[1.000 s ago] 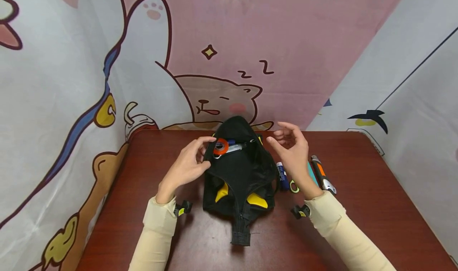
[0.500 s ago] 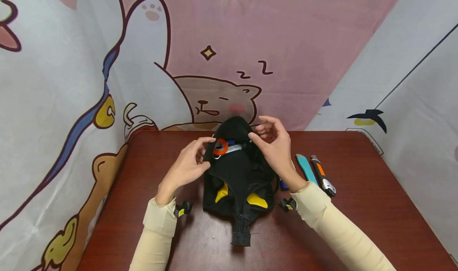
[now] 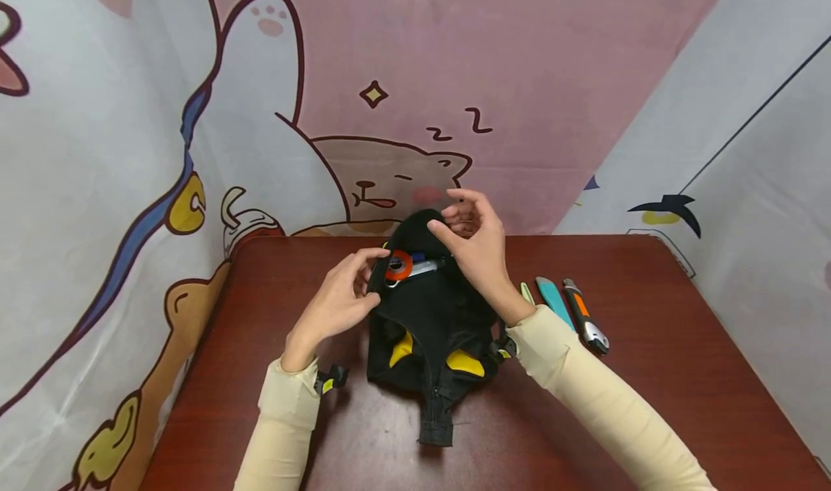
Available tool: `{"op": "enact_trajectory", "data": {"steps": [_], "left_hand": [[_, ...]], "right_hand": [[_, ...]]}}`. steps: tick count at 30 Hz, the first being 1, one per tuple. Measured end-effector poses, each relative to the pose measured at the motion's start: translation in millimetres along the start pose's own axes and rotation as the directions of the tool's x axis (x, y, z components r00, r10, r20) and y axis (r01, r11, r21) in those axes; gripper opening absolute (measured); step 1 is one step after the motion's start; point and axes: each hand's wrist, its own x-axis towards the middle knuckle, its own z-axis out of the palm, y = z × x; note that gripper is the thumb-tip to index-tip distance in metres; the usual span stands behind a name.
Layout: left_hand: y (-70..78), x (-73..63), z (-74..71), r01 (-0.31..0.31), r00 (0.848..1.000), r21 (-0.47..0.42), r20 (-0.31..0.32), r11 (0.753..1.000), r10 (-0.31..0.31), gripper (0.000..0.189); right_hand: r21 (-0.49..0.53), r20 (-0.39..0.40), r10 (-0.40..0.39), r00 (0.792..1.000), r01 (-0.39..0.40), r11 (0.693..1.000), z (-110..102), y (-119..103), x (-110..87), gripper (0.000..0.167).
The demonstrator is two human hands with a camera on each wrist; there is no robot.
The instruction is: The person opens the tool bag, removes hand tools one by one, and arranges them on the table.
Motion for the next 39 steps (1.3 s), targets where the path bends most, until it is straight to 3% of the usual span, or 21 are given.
{"op": "enact_trajectory", "data": {"steps": [8,18,25,32,39], "left_hand": [[0.1,0.0,-1.2,0.002,1.0,-0.004,0.003,1.0,-0.002,0.07],[-0.1,1.1,-1.5,-0.005,1.0,0.013,0.008,1.0,0.005,0.07],[-1.0,0.1,-1.0,-0.001,1.0,0.005,0.011,1.0,0.001,0.07],[-0.7,0.8,-0.8,0.0,1.0,0.003,0.01,1.0,0.0,0.07],[0.2,0.8,-2.1,-0.001,1.0,0.012,0.01,1.0,0.001,0.07]], "right_hand": [[-0.072,0.043,0.003,0.999,0.0,0.997,14,15,-3.8,0.053],[-0.173,0.179,-0.066,0.982,0.097,0.98,26,40,-16.6,0.065],[-0.187,0.251,-0.122,0.96,0.172,0.967,34,58,-25.1,0.07],[-0.199,0.297,-0.039,0.954,0.101,0.975,37,57,-26.2,0.069],[-0.259,0.345,0.022,0.939,0.073,0.963,39,75,-31.6,0.068]]}}
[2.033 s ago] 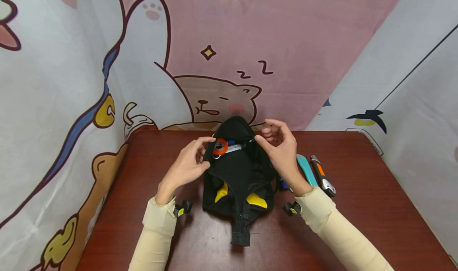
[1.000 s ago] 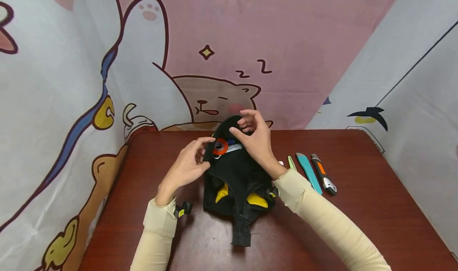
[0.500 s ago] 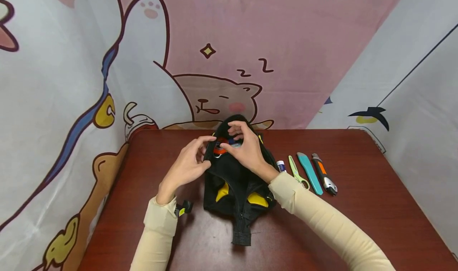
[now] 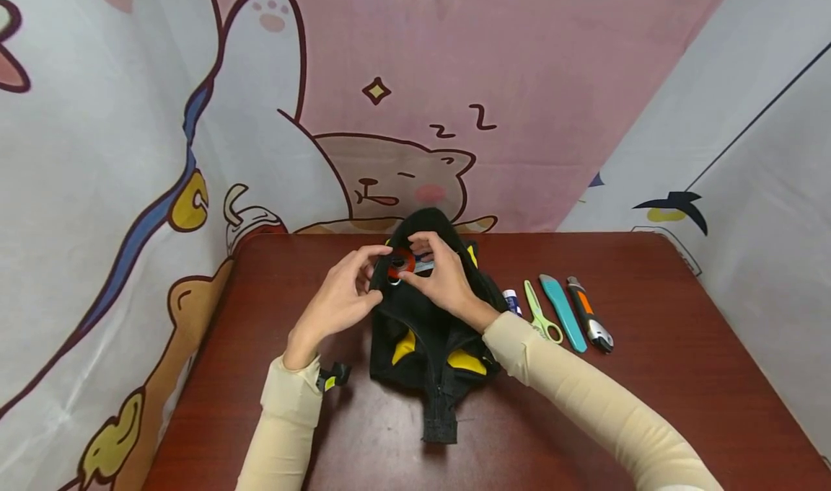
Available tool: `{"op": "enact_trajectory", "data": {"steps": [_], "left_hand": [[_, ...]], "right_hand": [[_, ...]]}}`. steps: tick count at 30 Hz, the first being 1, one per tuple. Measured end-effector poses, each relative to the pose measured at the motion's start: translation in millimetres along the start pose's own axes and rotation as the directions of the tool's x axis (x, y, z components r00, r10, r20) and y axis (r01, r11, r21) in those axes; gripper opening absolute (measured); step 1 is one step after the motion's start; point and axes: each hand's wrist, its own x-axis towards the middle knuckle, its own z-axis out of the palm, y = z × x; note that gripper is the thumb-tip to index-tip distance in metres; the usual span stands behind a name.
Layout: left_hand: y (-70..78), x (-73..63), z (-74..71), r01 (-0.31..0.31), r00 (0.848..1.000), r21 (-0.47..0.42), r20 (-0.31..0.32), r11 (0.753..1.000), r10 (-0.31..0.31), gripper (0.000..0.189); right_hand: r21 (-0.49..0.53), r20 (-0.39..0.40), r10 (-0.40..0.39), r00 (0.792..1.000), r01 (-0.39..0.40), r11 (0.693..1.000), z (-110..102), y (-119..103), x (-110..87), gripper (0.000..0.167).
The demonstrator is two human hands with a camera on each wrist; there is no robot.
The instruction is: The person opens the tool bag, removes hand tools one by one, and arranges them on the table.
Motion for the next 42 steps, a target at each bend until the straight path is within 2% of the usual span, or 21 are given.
{"op": "enact_trajectory", "data": {"steps": [13,22,42], "left_hand": [[0.8,-0.4,-0.1,-0.004,1.0,-0.009,-0.004,1.0,0.003,0.071],[1.3,0.8,0.9,0.007,1.0,-0.018,0.009,1.0,-0.007,0.071],[0.4,-0.3,1.0,0.002,1.0,-0.014,-0.002,1.0,-0.002,0.07]], "right_hand": [[-0.014,0.053,0.063,0.997,-0.062,0.998,6,24,4.6,0.068],[-0.015,0.109,0.11,0.988,-0.109,0.994,13,32,5.5,0.066],[-0.131,0.104,0.076,0.992,-0.062,0.989,33,44,14.5,0.066]]}}
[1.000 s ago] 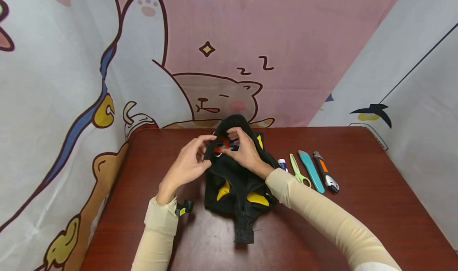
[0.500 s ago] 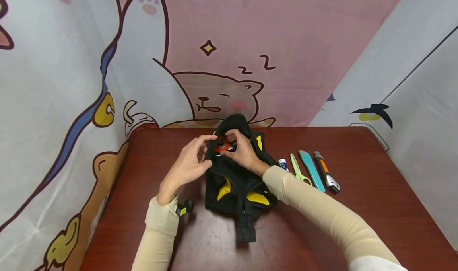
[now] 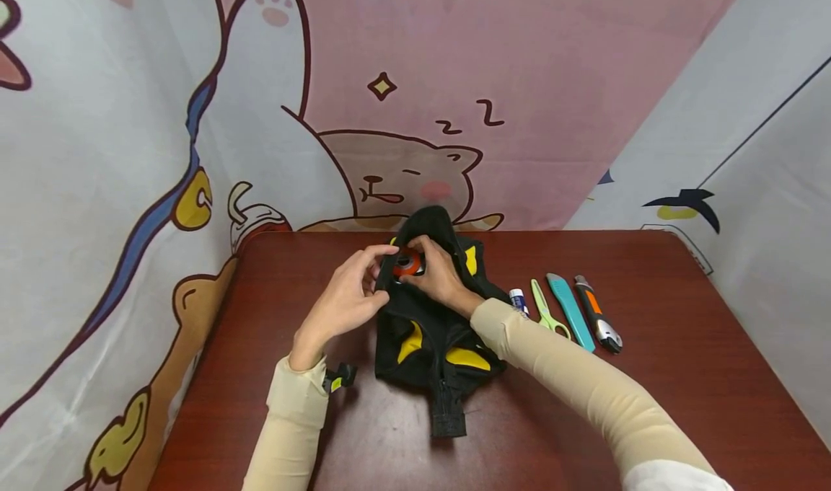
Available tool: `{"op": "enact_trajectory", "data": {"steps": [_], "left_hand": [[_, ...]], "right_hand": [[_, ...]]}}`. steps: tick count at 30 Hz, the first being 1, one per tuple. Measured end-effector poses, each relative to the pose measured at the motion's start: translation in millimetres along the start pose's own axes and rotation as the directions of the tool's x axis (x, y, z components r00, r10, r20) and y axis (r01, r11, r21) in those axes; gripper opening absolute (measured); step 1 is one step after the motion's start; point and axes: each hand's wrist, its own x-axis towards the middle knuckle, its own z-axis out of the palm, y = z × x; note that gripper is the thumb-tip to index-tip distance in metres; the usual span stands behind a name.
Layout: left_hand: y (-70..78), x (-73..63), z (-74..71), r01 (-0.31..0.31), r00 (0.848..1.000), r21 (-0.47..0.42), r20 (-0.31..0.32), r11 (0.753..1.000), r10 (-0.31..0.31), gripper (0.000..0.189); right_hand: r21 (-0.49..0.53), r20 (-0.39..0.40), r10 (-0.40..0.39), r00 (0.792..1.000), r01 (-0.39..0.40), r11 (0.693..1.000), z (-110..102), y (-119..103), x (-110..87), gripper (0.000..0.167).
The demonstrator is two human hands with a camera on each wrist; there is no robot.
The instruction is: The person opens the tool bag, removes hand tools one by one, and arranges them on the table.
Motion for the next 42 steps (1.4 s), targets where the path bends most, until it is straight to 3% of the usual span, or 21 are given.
{"op": "enact_trajectory", "data": {"steps": [25,34,42], "left_hand": [[-0.7,0.3,-1.2,-0.006,1.0,-0.005,-0.006,1.0,0.005,0.071],[-1.0,-0.5,-2.5,0.0,1.0,0.001,-0.007,1.0,0.0,0.072],[-1.0,0.9,-0.3,0.01,1.0,0.0,-0.006,1.0,-0.01,0.072]], "right_hand": [[-0.016,0.05,0.035,0.998,-0.034,0.999,-1,2,2.3,0.066],[0.033,-0.002,0.09,0.996,-0.09,0.995,-4,-2,-1.2,0.053],[-0.016,0.052,0.089,0.995,-0.088,0.996,-7,-2,-4.1,0.054]]}}
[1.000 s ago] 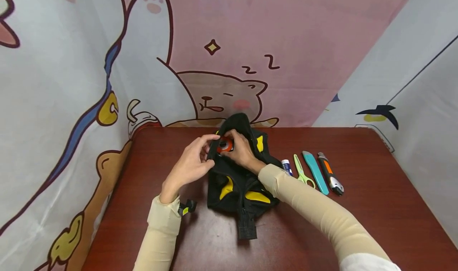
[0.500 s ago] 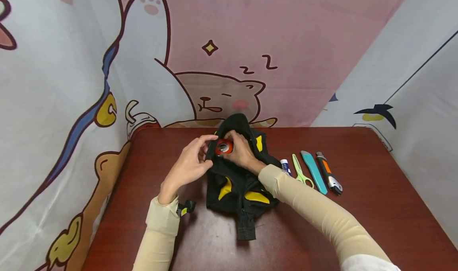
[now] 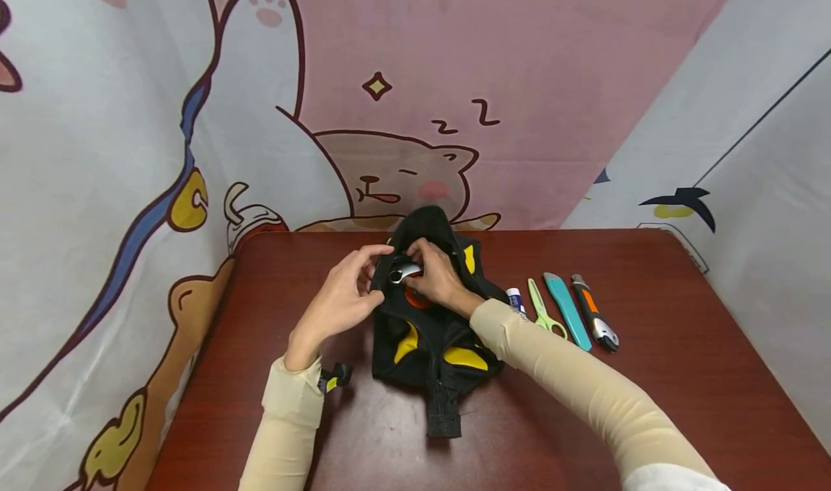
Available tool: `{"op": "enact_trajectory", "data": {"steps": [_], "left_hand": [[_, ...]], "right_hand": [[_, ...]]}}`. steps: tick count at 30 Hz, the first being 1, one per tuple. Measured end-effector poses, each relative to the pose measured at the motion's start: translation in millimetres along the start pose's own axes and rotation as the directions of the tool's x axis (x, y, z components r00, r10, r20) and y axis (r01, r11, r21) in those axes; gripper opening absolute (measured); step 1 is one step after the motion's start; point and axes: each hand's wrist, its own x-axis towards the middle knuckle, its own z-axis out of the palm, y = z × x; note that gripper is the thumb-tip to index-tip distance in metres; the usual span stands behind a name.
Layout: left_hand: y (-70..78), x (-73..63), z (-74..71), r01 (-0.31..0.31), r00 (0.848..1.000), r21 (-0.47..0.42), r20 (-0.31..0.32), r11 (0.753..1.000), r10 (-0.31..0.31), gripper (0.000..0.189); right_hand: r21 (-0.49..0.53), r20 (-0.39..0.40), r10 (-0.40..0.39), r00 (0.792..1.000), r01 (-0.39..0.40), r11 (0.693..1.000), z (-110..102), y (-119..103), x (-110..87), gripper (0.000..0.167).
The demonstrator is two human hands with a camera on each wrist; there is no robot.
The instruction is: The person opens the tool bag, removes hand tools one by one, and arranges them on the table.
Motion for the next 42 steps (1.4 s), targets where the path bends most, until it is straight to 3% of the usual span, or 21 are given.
{"op": "enact_trajectory", "data": {"steps": [8,17,25,42], "left_hand": [[0.2,-0.7,-0.2,-0.006,1.0,0.002,0.001,1.0,0.006,0.072],[0.9,-1.1,-0.7,-0.008,1.0,0.0,0.002,1.0,0.008,0.072],[1.2,-1.1,0.0,-0.002,1.0,-0.015,0.015,1.0,0.002,0.072],[1.8,-1.9,-0.4,-0.005,1.0,-0.013,0.011,1.0,0.005,0.071]], "right_hand": [[-0.081,0.052,0.007,0.999,-0.003,0.997,-6,-1,-7.8,0.059],[-0.13,0.073,0.106,0.992,-0.096,0.987,-13,-7,-21.0,0.057],[-0.159,0.087,0.142,0.986,-0.127,0.979,-16,-5,-26.3,0.06],[-0.166,0.112,0.056,0.992,-0.037,0.985,-11,1,-32.8,0.059]]}}
